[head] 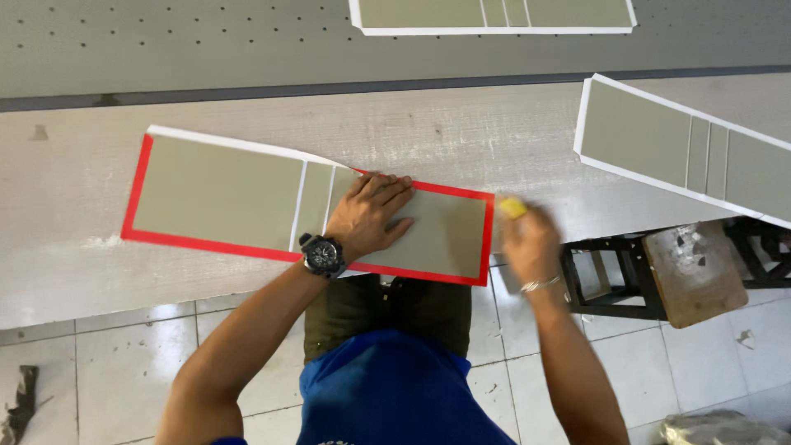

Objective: The person applies red tape to the edges of rectangular panels on a workbench using a yellow squeegee tool to smooth the tape. They work on multiple panels, applying tape to the borders and smoothing it down.

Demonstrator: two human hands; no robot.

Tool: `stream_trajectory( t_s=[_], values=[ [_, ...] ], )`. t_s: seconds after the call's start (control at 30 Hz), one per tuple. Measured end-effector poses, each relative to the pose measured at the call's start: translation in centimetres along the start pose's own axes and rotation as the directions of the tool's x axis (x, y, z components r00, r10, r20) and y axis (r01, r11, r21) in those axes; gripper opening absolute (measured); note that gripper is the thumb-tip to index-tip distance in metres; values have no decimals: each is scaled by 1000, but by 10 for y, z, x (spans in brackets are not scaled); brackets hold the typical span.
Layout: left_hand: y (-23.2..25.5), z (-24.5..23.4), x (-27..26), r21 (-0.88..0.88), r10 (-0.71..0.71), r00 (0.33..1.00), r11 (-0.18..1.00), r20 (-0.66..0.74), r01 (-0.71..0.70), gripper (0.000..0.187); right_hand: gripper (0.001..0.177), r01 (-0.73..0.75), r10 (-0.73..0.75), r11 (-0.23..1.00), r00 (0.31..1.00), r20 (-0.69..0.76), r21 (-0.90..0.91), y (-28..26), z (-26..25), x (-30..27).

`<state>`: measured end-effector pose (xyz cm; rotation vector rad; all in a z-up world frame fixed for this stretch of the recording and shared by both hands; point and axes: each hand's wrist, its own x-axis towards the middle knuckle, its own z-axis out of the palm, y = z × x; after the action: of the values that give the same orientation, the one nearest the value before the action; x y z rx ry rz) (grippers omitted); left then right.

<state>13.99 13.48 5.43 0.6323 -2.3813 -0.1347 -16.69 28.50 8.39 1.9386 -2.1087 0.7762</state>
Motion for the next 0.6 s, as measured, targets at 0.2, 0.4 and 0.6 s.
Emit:
stream_trajectory(
  t_s=[0.2, 0.4, 0.6],
  values=[
    [21, 12, -5, 39, -78, 997, 996, 28, 77, 53, 15, -107, 80, 874, 994, -77, -474, -36, 60, 23],
    [9, 23, -6, 1, -87, 996, 996, 17, 87, 48, 22, 8, -13, 992, 999, -38, -127, -133, 69, 19],
    [-58, -63, -12, 242, -77, 995, 968, 58, 61, 91, 22, -494, 544, 628, 831, 116, 602, -35, 58, -12]
  ],
)
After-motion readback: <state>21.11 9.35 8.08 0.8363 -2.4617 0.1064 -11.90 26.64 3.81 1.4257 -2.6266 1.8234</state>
